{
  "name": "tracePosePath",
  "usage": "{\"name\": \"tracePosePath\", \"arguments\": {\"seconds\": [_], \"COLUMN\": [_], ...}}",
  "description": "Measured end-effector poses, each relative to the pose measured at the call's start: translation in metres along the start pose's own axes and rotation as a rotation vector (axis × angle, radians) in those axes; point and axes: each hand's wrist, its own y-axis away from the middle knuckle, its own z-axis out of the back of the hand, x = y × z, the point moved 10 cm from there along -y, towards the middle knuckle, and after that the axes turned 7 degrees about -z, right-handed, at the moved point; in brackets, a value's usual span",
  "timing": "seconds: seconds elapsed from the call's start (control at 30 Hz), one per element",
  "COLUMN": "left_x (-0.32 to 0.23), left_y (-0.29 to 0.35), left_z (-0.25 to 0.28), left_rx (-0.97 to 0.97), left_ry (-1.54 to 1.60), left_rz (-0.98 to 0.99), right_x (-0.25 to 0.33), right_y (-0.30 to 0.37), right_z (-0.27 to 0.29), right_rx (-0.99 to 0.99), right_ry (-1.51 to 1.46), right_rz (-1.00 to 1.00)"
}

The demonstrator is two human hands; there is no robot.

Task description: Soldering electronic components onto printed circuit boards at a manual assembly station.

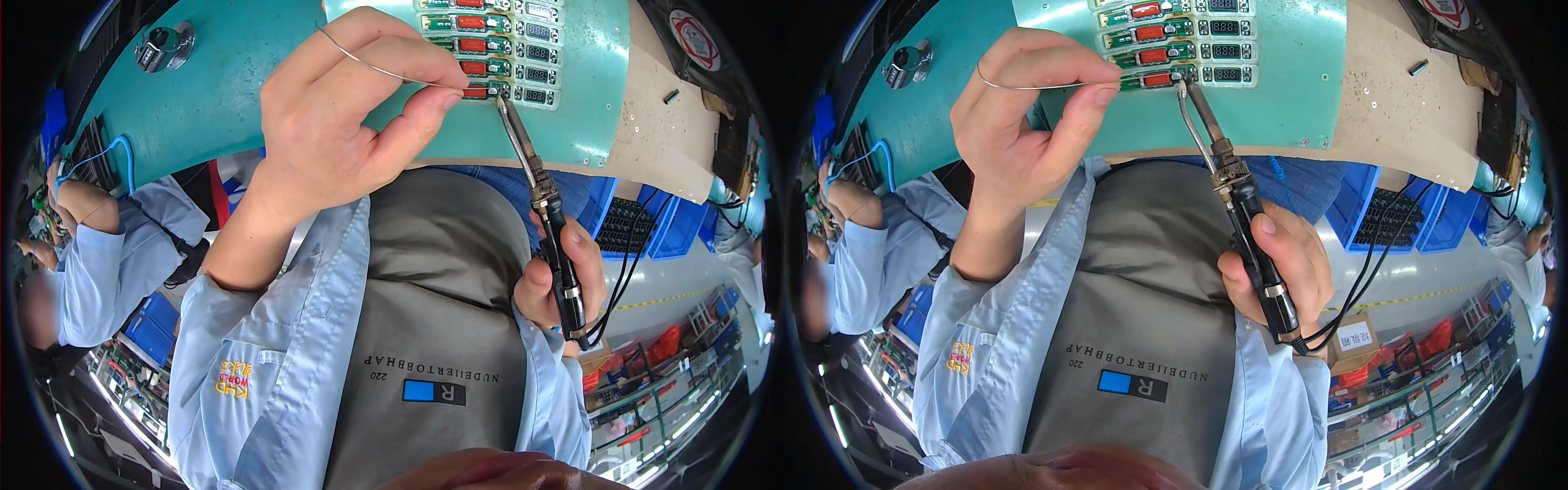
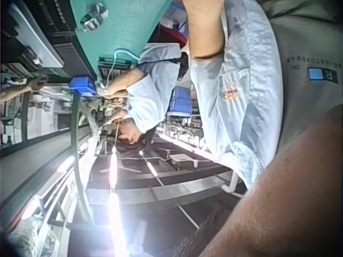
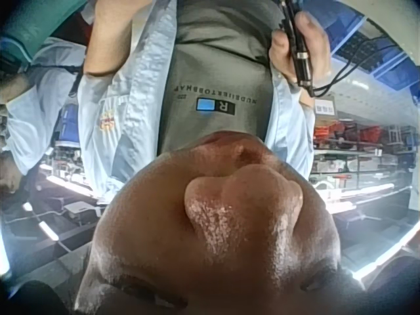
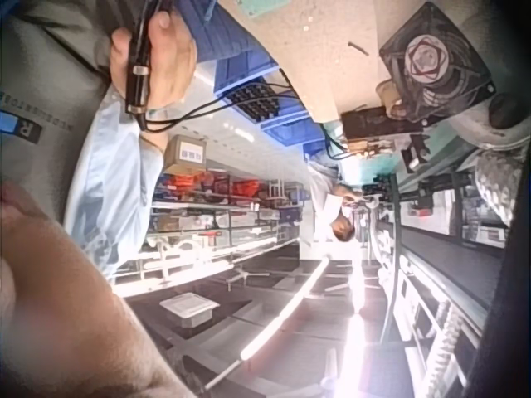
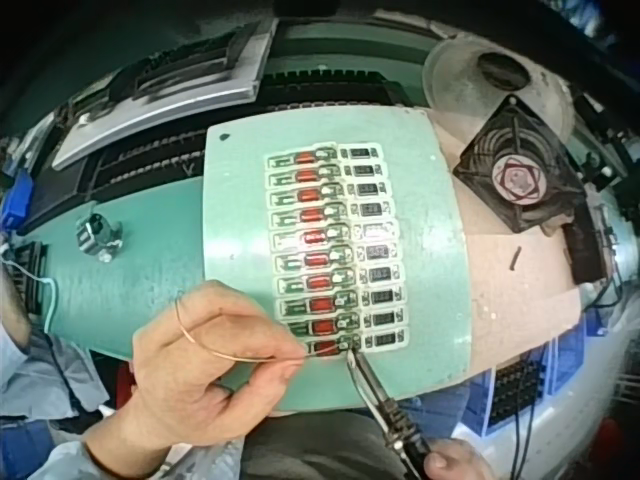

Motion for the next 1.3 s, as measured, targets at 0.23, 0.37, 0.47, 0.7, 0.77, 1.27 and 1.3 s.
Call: {"name": "tracePosePath", "arguments": {"seconds": [0.23, 0.37, 0.47, 0.7, 0.77, 1.27, 1.3], "left_x": [0.0, 0.0, 0.0, -0.001, -0.001, -0.009, -0.007], "left_y": [-0.002, -0.001, 0.0, 0.001, 0.001, -0.014, -0.016], "left_z": [-0.002, 0.0, 0.001, 0.004, 0.005, 0.015, 0.02], "left_rx": [0.028, -0.02, -0.021, -0.035, -0.036, -0.005, -0.025], "left_ry": [-0.015, 0.009, 0.006, 0.013, 0.004, -0.14, -0.156], "left_rz": [0.001, 0.006, 0.005, -0.006, -0.007, -0.071, -0.069], "right_x": [0.0, 0.001, 0.001, -0.001, 0.0, -0.027, -0.036], "right_y": [0.0, -0.001, 0.0, 0.015, 0.014, 0.01, 0.008], "right_z": [0.0, 0.0, -0.001, 0.015, 0.015, 0.084, 0.097], "right_rx": [0.0, -0.002, 0.023, 0.058, 0.047, -0.47, -0.536], "right_ry": [-0.012, -0.014, 0.001, -0.033, -0.032, -0.151, -0.115], "right_rz": [0.012, 0.019, 0.016, 0.098, 0.121, 0.203, 0.165]}}
